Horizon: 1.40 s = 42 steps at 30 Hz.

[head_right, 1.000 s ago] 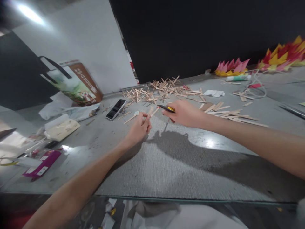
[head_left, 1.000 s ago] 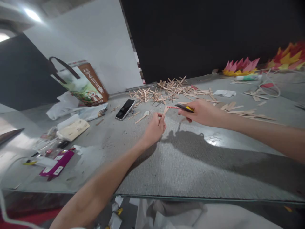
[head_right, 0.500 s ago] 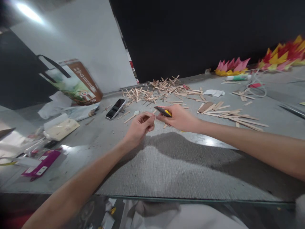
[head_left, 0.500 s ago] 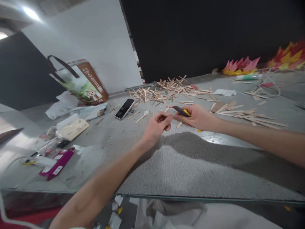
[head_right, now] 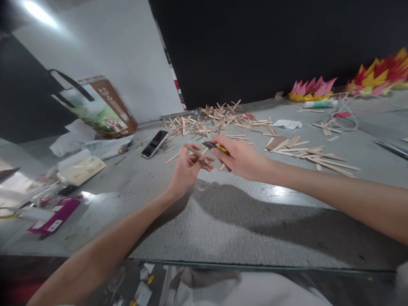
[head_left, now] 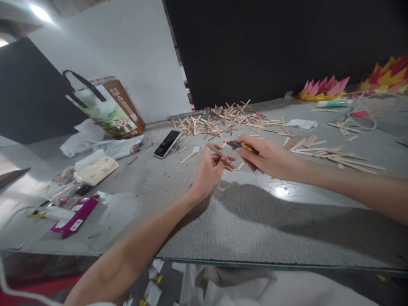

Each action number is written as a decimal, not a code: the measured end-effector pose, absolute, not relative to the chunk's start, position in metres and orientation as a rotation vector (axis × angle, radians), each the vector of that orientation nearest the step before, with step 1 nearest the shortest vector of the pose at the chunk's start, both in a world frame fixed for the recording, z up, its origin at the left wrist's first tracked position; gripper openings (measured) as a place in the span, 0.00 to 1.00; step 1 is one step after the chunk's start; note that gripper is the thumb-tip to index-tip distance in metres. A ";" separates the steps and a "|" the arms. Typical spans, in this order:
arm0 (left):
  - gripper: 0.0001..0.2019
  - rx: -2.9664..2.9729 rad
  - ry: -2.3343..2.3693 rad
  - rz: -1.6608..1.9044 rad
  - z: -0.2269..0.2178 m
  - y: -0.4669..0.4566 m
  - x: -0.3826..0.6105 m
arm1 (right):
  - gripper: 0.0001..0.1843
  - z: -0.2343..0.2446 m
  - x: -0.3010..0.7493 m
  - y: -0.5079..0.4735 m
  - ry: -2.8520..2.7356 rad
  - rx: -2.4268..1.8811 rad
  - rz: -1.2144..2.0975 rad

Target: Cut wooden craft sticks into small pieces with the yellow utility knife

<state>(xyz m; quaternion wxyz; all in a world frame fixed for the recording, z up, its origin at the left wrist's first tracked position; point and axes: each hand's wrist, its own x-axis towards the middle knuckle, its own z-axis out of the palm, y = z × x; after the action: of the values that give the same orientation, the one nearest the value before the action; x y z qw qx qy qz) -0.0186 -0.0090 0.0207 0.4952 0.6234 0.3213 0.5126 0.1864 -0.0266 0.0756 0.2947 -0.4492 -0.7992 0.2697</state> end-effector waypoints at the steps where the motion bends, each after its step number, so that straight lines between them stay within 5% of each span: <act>1: 0.20 1.523 0.787 1.237 0.021 -0.009 -0.019 | 0.15 0.078 0.186 -0.028 -2.170 -1.212 0.646; 21: 0.20 1.607 0.858 1.153 0.023 -0.019 -0.017 | 0.16 0.068 0.185 -0.030 -2.466 -1.092 0.267; 31: 0.15 1.674 0.926 1.142 0.027 -0.024 -0.018 | 0.18 0.053 0.181 -0.040 -2.609 -1.291 -0.190; 42: 0.17 1.697 0.913 1.174 0.028 -0.024 -0.019 | 0.15 0.055 0.176 -0.040 -2.440 -1.264 0.230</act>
<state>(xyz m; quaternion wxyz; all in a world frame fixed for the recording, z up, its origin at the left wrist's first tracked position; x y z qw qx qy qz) -0.0186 -0.0244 0.0284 0.4283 0.6795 0.3656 0.4703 0.1758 -0.0398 0.0554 0.1906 -0.4500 -0.8686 0.0818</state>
